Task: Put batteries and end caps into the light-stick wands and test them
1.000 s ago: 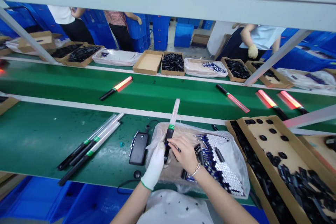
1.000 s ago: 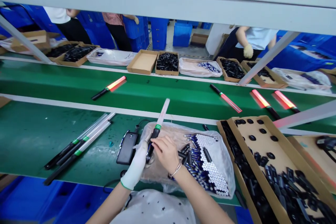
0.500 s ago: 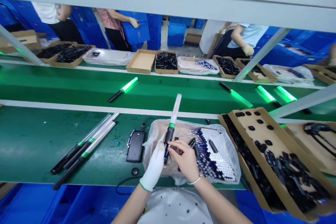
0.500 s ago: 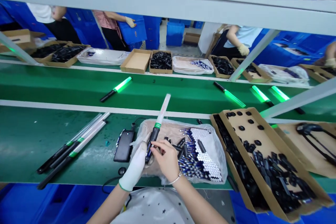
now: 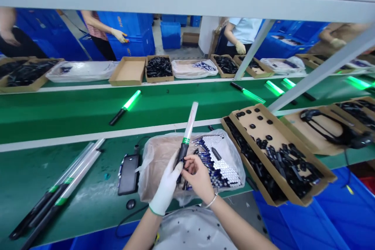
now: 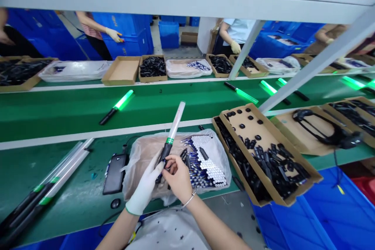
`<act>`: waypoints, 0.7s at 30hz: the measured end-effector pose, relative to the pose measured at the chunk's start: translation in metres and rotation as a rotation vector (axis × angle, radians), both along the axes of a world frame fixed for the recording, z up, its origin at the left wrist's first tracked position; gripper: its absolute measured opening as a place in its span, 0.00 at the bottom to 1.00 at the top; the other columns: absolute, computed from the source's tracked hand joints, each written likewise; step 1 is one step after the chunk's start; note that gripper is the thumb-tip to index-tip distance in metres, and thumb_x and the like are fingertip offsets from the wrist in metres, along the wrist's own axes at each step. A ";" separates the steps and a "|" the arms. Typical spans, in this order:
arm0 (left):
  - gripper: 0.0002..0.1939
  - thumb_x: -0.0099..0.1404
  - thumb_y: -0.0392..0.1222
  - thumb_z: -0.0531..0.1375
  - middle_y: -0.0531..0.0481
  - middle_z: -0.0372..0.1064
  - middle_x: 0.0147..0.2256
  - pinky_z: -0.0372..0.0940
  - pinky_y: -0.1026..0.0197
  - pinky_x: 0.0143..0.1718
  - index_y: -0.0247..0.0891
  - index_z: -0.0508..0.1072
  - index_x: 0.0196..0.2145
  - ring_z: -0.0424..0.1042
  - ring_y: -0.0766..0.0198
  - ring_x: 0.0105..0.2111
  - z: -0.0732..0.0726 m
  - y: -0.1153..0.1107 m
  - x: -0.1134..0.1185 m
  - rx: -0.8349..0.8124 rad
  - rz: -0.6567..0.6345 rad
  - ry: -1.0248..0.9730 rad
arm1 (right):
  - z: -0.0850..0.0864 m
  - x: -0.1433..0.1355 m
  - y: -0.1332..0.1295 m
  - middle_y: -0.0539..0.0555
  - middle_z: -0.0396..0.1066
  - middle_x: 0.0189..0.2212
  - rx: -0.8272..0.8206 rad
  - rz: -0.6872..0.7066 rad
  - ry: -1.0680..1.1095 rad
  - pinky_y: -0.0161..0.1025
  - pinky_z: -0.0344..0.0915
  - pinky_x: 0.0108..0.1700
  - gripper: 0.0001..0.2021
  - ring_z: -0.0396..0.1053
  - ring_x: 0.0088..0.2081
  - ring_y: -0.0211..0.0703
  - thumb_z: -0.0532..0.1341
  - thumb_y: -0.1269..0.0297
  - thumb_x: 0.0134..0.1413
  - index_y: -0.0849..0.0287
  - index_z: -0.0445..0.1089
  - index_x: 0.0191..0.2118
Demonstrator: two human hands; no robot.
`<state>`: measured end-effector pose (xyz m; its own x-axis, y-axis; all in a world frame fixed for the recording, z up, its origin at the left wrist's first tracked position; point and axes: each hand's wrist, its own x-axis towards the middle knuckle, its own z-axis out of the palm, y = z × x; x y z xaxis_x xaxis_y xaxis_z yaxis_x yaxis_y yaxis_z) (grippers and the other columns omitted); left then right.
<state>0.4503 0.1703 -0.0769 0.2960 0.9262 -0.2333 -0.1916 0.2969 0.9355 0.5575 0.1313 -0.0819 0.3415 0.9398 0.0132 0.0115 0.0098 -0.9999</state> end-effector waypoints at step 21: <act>0.29 0.48 0.46 0.68 0.56 0.69 0.25 0.48 0.73 0.10 0.43 0.68 0.48 0.57 0.75 0.12 0.014 0.001 0.065 -0.422 0.025 0.028 | -0.049 0.366 -0.017 0.58 0.76 0.29 -0.532 -0.417 -0.843 0.40 0.65 0.38 0.18 0.74 0.34 0.50 0.69 0.76 0.40 0.62 0.75 0.43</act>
<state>0.5151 0.1714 -0.0625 0.2629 0.7544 -0.6015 -0.1801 0.6508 0.7375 0.9236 0.1143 -0.1305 0.7078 0.7062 0.0184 0.6002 -0.5874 -0.5429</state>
